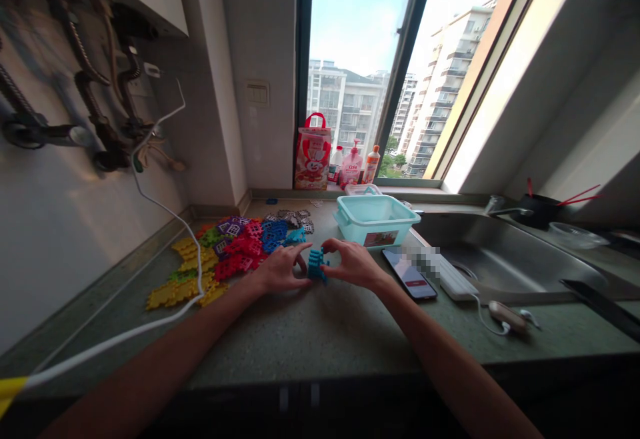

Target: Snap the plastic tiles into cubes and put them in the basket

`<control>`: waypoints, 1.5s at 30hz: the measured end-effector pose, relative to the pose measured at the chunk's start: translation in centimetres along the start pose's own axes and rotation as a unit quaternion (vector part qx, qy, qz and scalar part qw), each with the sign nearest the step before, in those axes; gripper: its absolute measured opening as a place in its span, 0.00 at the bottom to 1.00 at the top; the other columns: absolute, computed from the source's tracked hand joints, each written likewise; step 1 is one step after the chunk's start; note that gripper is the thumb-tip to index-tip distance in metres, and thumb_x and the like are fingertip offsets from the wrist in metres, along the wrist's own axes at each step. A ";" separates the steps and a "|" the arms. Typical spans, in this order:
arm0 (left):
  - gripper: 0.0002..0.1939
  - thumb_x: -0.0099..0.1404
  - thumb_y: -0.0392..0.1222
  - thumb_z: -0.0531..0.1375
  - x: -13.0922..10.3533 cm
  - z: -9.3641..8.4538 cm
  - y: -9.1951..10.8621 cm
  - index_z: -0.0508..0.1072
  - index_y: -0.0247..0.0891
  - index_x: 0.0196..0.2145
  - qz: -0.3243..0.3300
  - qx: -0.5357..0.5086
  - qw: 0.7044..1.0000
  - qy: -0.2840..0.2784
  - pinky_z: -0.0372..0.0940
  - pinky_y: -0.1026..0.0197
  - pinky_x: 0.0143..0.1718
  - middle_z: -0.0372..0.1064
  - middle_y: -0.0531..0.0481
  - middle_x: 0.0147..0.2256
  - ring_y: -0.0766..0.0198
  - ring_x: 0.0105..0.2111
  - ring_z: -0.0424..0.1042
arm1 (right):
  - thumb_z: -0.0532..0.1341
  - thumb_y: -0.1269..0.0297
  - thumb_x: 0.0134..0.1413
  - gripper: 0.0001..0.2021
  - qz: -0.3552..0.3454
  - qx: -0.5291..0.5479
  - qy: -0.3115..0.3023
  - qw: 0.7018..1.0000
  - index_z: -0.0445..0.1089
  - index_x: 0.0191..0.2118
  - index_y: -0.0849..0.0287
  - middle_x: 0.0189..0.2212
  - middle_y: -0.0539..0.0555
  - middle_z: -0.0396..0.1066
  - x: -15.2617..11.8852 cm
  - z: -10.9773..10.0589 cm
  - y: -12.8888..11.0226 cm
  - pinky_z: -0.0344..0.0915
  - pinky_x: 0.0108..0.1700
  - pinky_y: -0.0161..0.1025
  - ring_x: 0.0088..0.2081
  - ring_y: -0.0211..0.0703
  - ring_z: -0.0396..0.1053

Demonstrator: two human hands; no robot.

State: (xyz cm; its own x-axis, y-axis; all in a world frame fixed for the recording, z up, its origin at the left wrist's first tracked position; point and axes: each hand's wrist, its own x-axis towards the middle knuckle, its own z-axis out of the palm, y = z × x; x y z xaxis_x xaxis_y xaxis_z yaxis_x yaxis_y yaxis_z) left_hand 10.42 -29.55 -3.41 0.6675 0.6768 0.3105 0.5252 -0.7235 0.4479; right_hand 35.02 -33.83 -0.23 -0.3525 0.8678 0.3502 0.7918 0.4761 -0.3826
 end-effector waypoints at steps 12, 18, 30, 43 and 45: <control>0.43 0.59 0.42 0.69 0.1 0.8 -0.7 0.62 0.37 0.69 0.000 -0.048 0.999 -0.005 0.65 0.55 0.57 0.82 0.52 0.40 0.56 0.44 0.80 | 0.68 0.55 0.54 0.21 0.029 -0.017 -0.081 0.996 0.76 0.54 0.52 0.50 0.54 0.81 0.2 0.0 1.1 0.70 0.51 0.42 0.51 0.55 0.79; 0.42 0.58 0.43 0.69 0.1 -0.1 -0.8 0.64 0.41 0.68 0.023 -0.002 1.000 -0.014 0.61 0.50 0.61 0.82 0.50 0.43 0.51 0.52 0.75 | 0.69 0.56 0.53 0.23 0.027 -0.006 -0.085 0.996 0.75 0.55 0.50 0.49 0.51 0.82 0.2 0.3 1.2 0.71 0.49 0.43 0.50 0.55 0.79; 0.38 0.61 0.43 0.69 0.3 0.0 -0.6 0.65 0.40 0.67 0.044 0.027 0.998 0.023 0.65 0.49 0.59 0.77 0.44 0.53 0.50 0.54 0.73 | 0.71 0.50 0.49 0.13 0.046 -0.047 -0.126 0.990 0.83 0.38 0.51 0.30 0.53 0.82 -0.3 -1.3 1.8 0.65 0.32 0.37 0.32 0.50 0.79; 0.49 0.55 0.55 0.75 0.6 1.2 -1.3 0.61 0.41 0.68 0.024 0.004 0.999 0.030 0.65 0.45 0.61 0.72 0.39 0.59 0.45 0.58 0.71 | 0.69 0.45 0.53 0.17 -0.043 -0.038 -0.127 0.990 0.80 0.38 0.55 0.34 0.53 0.79 0.1 0.8 1.4 0.61 0.34 0.35 0.33 0.45 0.74; 0.48 0.55 0.57 0.74 0.5 1.2 -1.2 0.62 0.41 0.68 0.024 0.008 0.999 0.029 0.66 0.46 0.59 0.72 0.39 0.58 0.46 0.57 0.72 | 0.70 0.44 0.53 0.20 -0.060 -0.050 -0.116 0.990 0.80 0.42 0.56 0.37 0.56 0.78 0.1 1.3 1.4 0.63 0.37 0.36 0.35 0.47 0.75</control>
State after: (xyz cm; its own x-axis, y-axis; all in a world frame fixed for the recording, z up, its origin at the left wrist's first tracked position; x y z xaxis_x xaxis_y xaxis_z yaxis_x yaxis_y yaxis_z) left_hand 10.80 -28.50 -4.80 0.6605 0.6478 0.3796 0.5027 -0.7571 0.4173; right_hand 35.46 -32.89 -1.82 -0.5429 0.8208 0.1775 0.7785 0.5712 -0.2603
